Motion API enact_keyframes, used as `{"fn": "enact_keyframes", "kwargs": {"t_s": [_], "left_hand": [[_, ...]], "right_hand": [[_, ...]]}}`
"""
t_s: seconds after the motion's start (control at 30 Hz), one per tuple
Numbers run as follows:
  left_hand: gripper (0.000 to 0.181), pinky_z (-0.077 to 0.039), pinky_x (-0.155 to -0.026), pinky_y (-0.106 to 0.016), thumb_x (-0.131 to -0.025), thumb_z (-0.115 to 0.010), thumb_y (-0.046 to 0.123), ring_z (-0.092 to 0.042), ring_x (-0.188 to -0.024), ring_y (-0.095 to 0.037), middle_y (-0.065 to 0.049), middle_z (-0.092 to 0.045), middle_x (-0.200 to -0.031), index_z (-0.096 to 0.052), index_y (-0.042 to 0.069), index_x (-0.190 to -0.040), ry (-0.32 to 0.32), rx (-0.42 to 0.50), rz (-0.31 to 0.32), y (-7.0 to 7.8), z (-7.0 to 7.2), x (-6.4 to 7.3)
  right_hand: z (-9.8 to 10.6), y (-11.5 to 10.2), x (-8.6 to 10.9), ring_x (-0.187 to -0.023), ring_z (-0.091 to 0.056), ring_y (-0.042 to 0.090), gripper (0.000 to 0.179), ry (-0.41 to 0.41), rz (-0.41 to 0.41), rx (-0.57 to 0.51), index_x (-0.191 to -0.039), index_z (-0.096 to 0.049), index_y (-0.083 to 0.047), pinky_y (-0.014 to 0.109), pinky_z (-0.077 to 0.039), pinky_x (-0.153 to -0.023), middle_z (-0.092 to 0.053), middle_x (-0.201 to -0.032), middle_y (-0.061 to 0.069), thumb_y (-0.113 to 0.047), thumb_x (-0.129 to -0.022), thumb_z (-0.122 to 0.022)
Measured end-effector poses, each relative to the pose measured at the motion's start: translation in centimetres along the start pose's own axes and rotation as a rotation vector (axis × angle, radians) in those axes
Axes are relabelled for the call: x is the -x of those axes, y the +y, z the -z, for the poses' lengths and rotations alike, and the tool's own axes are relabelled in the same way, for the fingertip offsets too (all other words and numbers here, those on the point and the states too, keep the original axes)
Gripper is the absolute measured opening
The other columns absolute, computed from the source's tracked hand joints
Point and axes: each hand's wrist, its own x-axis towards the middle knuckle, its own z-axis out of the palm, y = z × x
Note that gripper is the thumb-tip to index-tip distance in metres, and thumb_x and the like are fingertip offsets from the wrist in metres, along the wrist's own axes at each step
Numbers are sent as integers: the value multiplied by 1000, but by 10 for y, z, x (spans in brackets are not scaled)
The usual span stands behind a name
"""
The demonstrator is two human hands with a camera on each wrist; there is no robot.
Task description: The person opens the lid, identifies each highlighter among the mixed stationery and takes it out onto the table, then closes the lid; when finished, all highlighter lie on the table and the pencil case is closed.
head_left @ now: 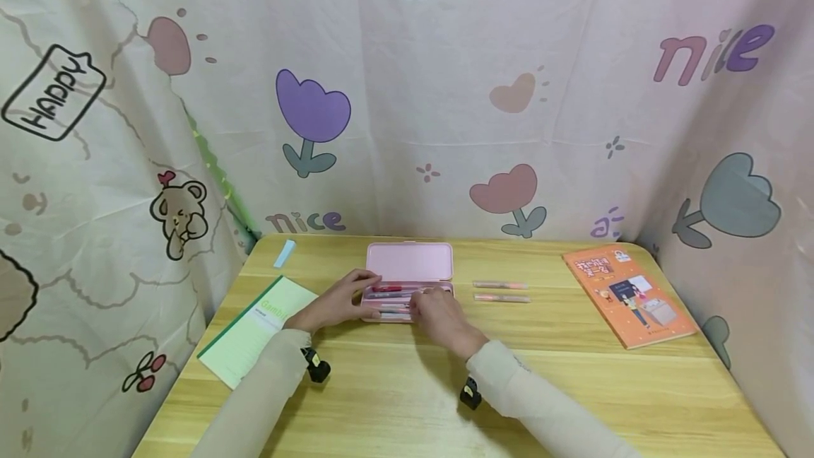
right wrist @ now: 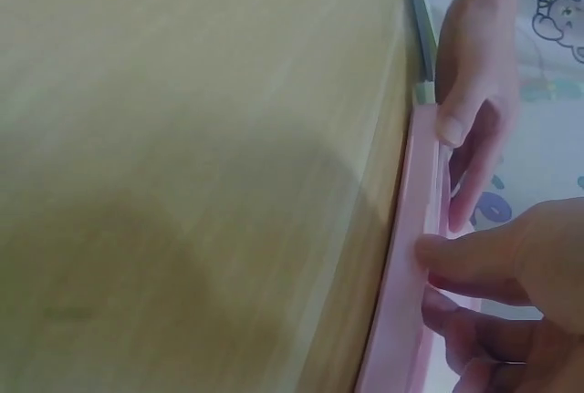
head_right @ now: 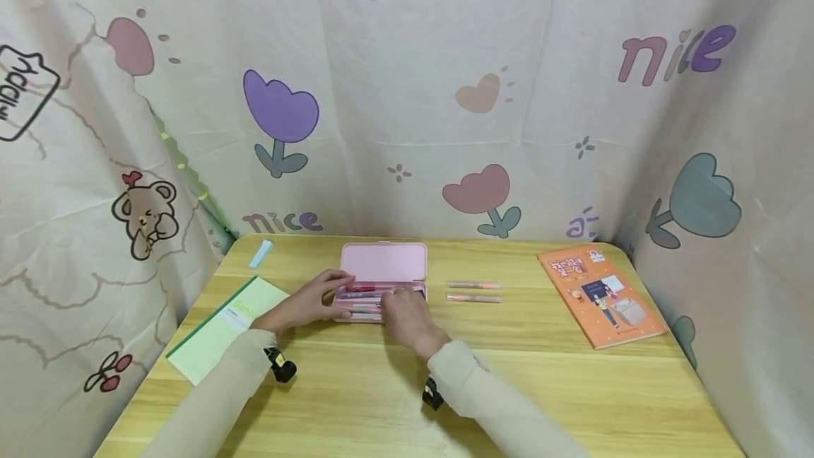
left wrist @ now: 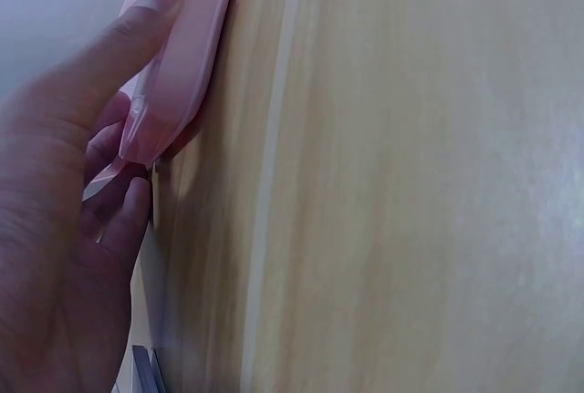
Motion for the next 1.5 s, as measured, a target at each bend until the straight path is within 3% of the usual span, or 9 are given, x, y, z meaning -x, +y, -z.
{"fn": "enact_keyframes", "kwargs": {"t_s": [0.13, 0.3, 0.57, 0.77, 0.93, 1.23, 1.5], "left_hand": [[90, -38, -128, -65, -91, -82, 62, -40, -159, -36, -5, -41, -171, -48, 25, -166, 2, 3, -3, 0, 1, 1], [90, -37, -128, -66, -92, -82, 61, -40, -159, -37, -6, -41, -171, -48, 25, -166, 4, -1, -9, 0, 1, 0], [92, -37, -128, -66, -91, -83, 63, -38, -160, -38, -5, -40, -172, -47, 26, -167, 3, -9, -1, -1, -2, 0], [92, -37, -128, -66, -91, -84, 60, -37, -161, -38, -6, -40, -172, -48, 24, -167, 5, -8, 3, -1, -2, 0], [90, -37, -128, -66, -92, -83, 60, -37, -161, -38, -6, -40, -172, -48, 25, -167, 2, -7, 2, -2, -2, -1], [90, -36, -129, -66, -92, -83, 59, -37, -161, -38, -6, -40, -172, -48, 25, -167, 0, -13, -2, -1, -3, -1], [88, -36, -128, -66, -93, -83, 57, -38, -160, -39, -7, -41, -171, -48, 24, -166, 7, -9, -12, 0, -3, -1]], "right_hand": [[0, 1, 0, -66, -55, 11, 7, 4, -36, -84, -90, -79, -4, 22, -49, -59, -69, -75, 3, 2, -87, -83], [-2, 3, -1, -69, -61, 11, 5, -4, -48, -123, -90, -81, -4, 22, -54, -62, -75, -81, 5, -5, -90, -86], [1, 13, 1, -79, -69, 17, 9, 41, -14, -74, -90, -79, -5, 32, -62, -73, -77, -86, 5, -10, -93, -87], [18, 38, 10, -85, -66, 20, 6, 97, -37, -61, -94, -81, -7, 39, -61, -82, -75, -87, 3, -7, -92, -87], [43, 69, 29, -95, -66, 21, 12, 98, -109, -125, -102, -82, -8, 42, -60, -89, -77, -96, 2, -9, -92, -87], [85, 125, 83, -97, -66, 21, 10, 110, -226, -125, -106, -82, -13, 43, -60, -86, -76, -100, 1, -14, -96, -84], [86, 151, 123, -94, -65, 19, 10, 90, -252, -72, -103, -81, -13, 41, -58, -84, -75, -98, -1, -8, -94, -84]]}}
